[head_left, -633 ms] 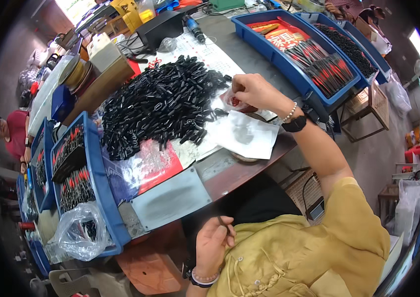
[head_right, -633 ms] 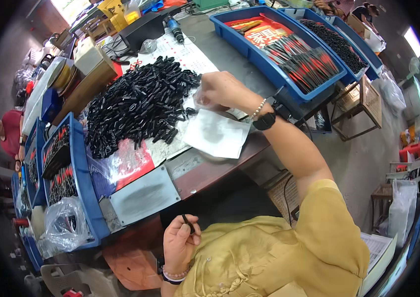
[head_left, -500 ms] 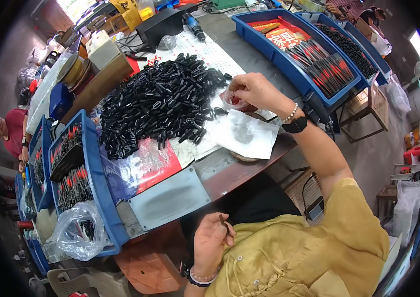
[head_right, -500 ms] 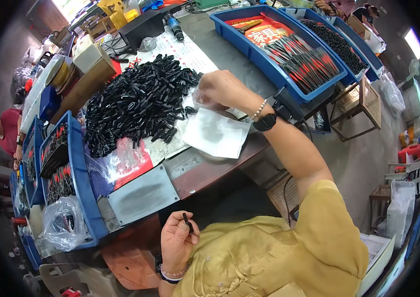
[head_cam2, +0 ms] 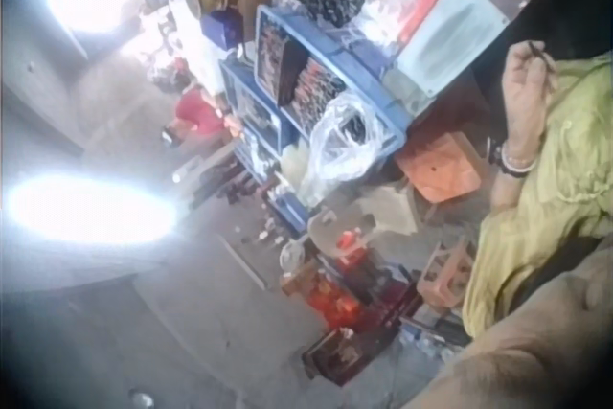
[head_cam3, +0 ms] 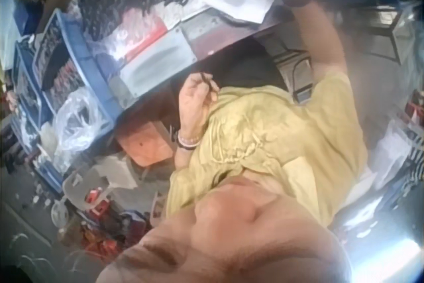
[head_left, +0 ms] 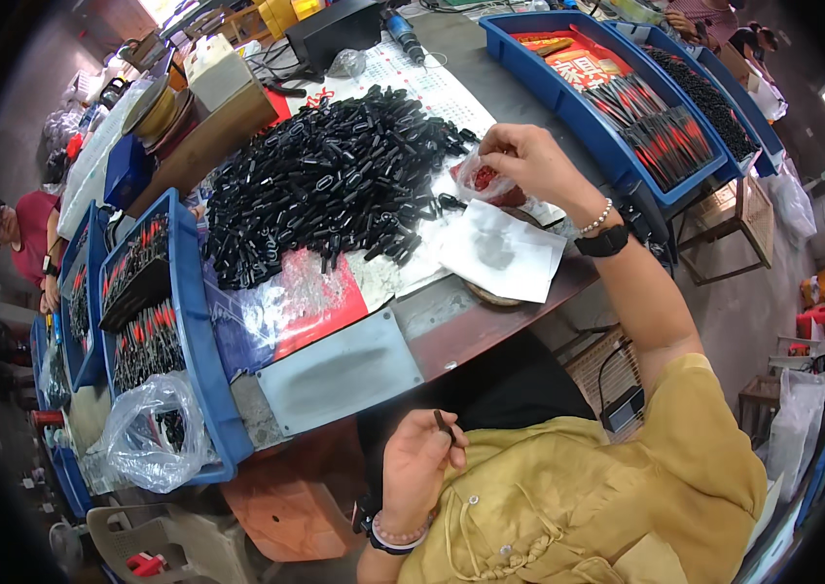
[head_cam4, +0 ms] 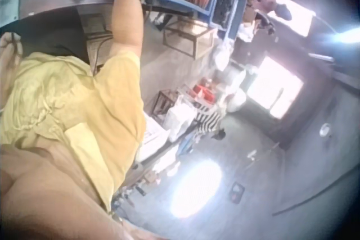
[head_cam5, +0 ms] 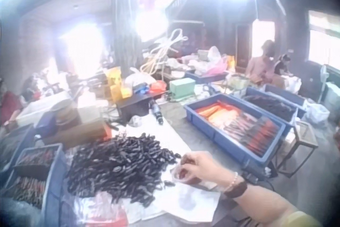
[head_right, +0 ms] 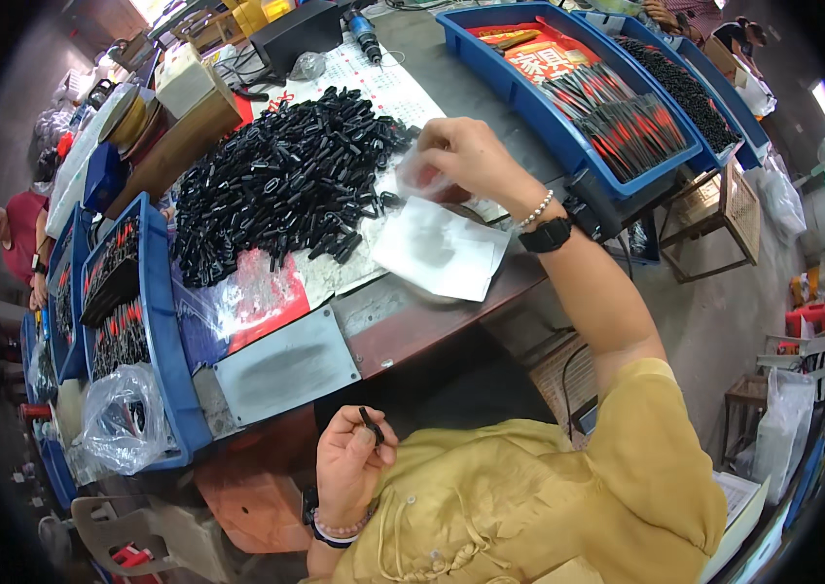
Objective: The person repeatedly picks a black plastic key housing from a pile on the table, inserts a small red component into it, and places the assembled unit into a blue tray. The process is repeated continuously throughout the clip.
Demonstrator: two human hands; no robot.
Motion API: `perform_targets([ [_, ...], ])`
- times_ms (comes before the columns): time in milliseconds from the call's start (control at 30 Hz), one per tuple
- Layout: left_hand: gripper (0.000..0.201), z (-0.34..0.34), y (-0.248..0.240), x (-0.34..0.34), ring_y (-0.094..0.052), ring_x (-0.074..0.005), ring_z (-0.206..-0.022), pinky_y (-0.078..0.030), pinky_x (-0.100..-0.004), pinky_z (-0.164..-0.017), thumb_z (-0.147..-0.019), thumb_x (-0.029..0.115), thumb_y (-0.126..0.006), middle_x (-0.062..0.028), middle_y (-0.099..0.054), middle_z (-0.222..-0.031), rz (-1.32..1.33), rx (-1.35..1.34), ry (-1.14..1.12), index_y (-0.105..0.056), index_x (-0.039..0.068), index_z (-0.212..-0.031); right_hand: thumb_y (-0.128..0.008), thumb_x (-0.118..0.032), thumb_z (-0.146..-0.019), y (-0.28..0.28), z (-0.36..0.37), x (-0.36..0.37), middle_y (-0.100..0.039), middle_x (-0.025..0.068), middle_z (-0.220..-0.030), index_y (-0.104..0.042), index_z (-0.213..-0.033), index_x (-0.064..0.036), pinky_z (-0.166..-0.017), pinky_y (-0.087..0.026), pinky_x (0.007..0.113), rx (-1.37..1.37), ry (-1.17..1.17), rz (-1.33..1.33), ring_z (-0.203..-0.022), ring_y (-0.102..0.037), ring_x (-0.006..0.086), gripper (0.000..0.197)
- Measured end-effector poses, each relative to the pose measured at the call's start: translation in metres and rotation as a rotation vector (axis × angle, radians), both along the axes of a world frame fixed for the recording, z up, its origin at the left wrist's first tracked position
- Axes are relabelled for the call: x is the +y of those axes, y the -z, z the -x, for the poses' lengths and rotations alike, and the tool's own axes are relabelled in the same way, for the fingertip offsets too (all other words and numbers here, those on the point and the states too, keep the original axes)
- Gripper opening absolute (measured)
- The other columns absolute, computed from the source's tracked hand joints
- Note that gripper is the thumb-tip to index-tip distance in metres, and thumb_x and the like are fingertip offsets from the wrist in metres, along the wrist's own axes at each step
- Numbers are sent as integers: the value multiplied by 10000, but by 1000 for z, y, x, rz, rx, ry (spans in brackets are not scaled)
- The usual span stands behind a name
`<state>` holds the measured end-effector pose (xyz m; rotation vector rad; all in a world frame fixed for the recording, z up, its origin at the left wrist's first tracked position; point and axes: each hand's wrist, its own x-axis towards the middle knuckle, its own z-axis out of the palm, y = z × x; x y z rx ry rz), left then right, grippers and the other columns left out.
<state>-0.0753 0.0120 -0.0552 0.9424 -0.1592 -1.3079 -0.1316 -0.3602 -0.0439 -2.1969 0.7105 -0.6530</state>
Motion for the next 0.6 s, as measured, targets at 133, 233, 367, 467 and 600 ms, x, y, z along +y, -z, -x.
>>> perform_targets([
  [133,155,0,-1,1,-576,-154,-711,-475,-253,-658,-914,31,-516,-131,-611,-898,-23,25,-3,-527,-15,-1062,-631,-75,-805,1,0,-2,-651,92,-732,-647,-876,65,-556,-486,254,-41,35,-142,-630,-614,106,158],
  [233,149,1,-1,1,-579,-155,-713,-477,-253,-663,-918,43,-528,-131,-612,-905,-26,31,1,-527,-9,-1058,-588,-71,-874,-2,0,0,-634,48,-735,-625,-914,70,-516,-464,214,-91,8,-276,-606,-584,67,151],
  [367,216,2,1,-2,-588,-152,-684,-482,-234,-635,-916,159,-615,-133,-628,-885,-9,14,11,-532,11,-1049,-596,-90,-884,-7,2,2,-630,40,-740,-626,-912,47,-516,-459,194,-138,-9,-402,-599,-566,52,143],
  [467,179,1,2,-1,-581,-151,-714,-476,-248,-669,-931,91,-550,-129,-614,-906,15,27,34,-529,-12,-1076,-600,-105,-894,-9,5,3,-628,35,-740,-619,-894,20,-517,-457,181,-152,-4,-526,-589,-555,45,127],
  [600,190,1,2,-1,-576,-148,-734,-473,-253,-688,-939,67,-529,-130,-606,-922,26,54,51,-526,-29,-1102,-598,-126,-908,-10,6,5,-625,29,-746,-596,-890,-2,-510,-451,179,-237,-3,-694,-574,-543,39,125],
])
